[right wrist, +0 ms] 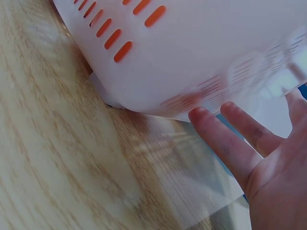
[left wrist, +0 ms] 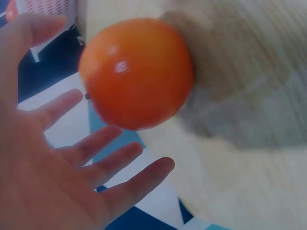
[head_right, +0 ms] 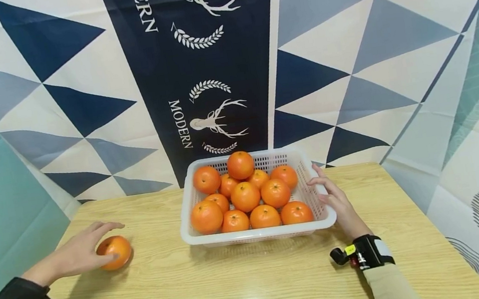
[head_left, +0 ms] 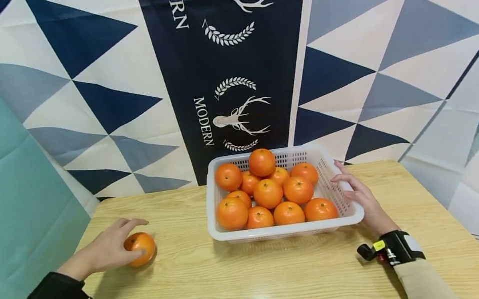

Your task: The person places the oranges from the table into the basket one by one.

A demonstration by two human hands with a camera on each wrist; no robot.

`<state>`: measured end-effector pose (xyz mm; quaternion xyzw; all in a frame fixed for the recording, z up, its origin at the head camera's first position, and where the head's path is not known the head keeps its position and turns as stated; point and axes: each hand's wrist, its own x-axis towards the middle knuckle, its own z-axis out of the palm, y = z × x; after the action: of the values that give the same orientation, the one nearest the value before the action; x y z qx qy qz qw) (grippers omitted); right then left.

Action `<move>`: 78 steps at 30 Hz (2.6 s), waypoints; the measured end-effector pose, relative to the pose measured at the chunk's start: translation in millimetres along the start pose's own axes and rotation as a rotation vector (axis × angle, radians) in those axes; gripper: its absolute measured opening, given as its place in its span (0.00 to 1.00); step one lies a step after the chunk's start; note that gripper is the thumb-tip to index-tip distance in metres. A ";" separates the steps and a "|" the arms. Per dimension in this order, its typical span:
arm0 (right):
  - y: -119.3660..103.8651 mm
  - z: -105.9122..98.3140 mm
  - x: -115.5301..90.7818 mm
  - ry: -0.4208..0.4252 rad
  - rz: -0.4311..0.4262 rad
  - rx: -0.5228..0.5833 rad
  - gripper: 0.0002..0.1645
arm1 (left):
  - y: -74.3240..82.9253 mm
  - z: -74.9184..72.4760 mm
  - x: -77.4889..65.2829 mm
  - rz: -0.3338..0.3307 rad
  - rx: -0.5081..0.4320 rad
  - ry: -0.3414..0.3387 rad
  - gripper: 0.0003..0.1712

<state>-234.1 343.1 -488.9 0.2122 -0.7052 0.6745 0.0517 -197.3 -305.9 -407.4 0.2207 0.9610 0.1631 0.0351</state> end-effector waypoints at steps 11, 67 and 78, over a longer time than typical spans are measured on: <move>1.0 -0.4 0.4 -0.007 0.007 0.002 0.24 | -3.7 18.3 -1.9 0.004 -0.043 -0.013 0.44; 1.2 -0.6 1.2 -0.004 -0.004 -0.008 0.24 | 72.7 -39.4 50.2 0.169 0.044 0.065 0.30; 2.1 -1.0 -2.0 -0.009 0.001 -0.014 0.25 | 120.0 -37.2 76.4 0.226 0.029 0.051 0.34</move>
<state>-233.3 344.5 -491.5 0.2145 -0.7103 0.6686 0.0500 -221.7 -181.7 -332.5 0.3237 0.9329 0.1578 -0.0112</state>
